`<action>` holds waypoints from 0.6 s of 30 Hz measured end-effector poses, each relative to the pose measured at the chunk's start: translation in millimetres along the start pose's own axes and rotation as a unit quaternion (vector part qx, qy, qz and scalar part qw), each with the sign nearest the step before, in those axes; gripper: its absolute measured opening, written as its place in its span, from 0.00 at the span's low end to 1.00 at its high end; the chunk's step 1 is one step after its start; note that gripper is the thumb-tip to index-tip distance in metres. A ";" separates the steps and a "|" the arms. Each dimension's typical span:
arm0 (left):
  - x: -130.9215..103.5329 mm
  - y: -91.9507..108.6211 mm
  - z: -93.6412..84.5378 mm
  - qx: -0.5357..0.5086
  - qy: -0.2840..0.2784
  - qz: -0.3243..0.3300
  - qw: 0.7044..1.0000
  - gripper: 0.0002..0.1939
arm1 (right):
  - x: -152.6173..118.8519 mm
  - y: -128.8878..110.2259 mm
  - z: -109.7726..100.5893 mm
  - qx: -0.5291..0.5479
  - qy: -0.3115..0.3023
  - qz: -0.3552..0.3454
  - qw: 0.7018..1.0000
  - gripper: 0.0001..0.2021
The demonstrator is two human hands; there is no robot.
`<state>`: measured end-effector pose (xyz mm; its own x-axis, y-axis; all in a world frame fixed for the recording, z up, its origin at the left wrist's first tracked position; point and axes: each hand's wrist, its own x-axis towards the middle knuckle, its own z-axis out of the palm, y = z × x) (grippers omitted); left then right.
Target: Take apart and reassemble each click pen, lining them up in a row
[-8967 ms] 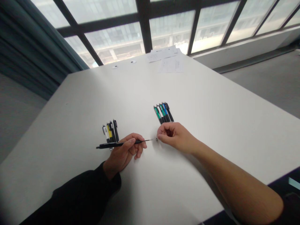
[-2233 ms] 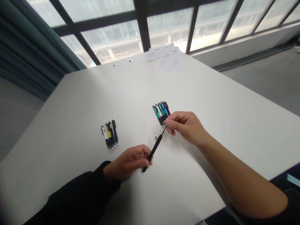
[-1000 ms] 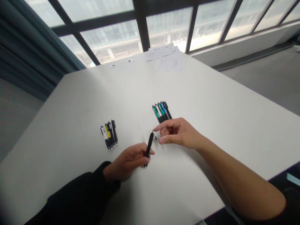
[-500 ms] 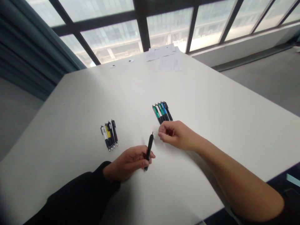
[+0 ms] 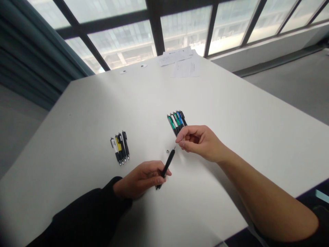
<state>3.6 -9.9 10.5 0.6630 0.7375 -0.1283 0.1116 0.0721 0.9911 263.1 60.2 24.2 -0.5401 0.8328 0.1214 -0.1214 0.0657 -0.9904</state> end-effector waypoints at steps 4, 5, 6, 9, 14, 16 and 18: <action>-0.2 0.5 0.6 0.002 0.000 -0.006 1.000 0.14 | 1.1 -6.6 2.3 -0.014 -0.014 0.010 1.000 0.07; -0.3 0.6 0.7 0.003 -0.001 -0.007 1.000 0.14 | 1.4 -7.6 2.5 -0.012 -0.016 0.011 1.000 0.07; -0.3 0.6 0.8 0.004 -0.003 -0.007 1.000 0.14 | 1.6 -8.4 2.6 -0.008 -0.019 0.012 1.000 0.07; -0.4 0.3 0.5 0.004 -0.010 -0.006 1.000 0.14 | 2.5 -9.9 2.9 0.003 -0.026 0.022 0.999 0.08; -0.4 -1.2 -0.5 -0.006 -0.013 -0.007 1.000 0.15 | 3.5 -10.5 4.3 0.007 -0.053 0.039 0.998 0.09; -0.2 -1.8 -0.4 -0.014 -0.012 -0.007 1.000 0.15 | 3.8 -8.8 4.3 0.001 -0.070 0.041 0.997 0.08; 0.0 -2.0 0.0 -0.020 -0.013 -0.006 1.000 0.15 | 4.0 -5.8 3.7 0.005 -0.082 0.038 0.996 0.11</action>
<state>3.3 -10.1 8.5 0.6803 0.7194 -0.1404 0.0895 0.1086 0.9900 258.5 61.2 30.7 -0.6770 0.7339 0.0554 -0.0829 -0.0013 -0.9966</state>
